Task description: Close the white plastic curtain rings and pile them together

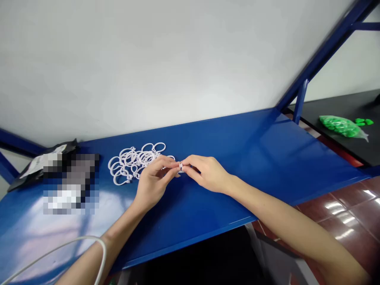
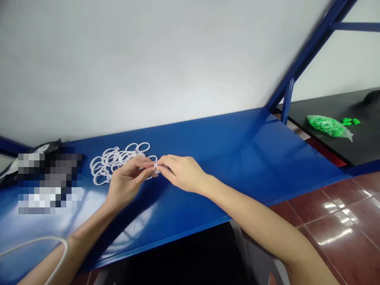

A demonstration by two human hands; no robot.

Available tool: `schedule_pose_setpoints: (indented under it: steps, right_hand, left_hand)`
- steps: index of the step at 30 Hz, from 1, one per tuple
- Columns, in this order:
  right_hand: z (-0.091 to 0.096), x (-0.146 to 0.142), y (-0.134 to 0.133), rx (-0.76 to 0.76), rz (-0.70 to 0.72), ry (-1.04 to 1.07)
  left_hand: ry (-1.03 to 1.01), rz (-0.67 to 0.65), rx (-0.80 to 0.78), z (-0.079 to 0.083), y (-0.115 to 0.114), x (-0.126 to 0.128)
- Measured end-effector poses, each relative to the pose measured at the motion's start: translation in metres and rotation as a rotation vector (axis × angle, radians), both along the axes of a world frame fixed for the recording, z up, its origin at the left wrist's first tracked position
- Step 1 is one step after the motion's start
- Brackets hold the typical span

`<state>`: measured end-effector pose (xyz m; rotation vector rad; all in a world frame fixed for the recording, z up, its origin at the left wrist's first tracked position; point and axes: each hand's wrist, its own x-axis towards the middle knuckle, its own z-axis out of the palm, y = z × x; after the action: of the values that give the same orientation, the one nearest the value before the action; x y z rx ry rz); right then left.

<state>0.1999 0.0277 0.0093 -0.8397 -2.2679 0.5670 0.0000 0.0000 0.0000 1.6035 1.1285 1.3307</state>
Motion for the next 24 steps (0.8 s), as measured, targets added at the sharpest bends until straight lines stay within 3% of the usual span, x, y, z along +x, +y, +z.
schedule_pose_setpoints:
  steps: [10, 17, 21, 24]
  right_hand:
    - [0.002, 0.003, -0.003, 0.013, 0.046, 0.000]
    - [-0.002, 0.003, 0.001, 0.033, 0.022, -0.082]
    - [0.001, 0.004, 0.010, 0.024, -0.068, -0.181]
    - [0.004, 0.016, 0.023, 0.017, -0.280, -0.295]
  left_hand:
    - [0.065, -0.018, 0.086, 0.002, -0.004, 0.000]
    - [0.407, 0.039, 0.250, 0.005, 0.000, -0.005]
    - [0.609, 0.076, 0.385, 0.010, 0.011, -0.020]
    - [0.750, 0.155, 0.440, 0.012, 0.019, -0.032]
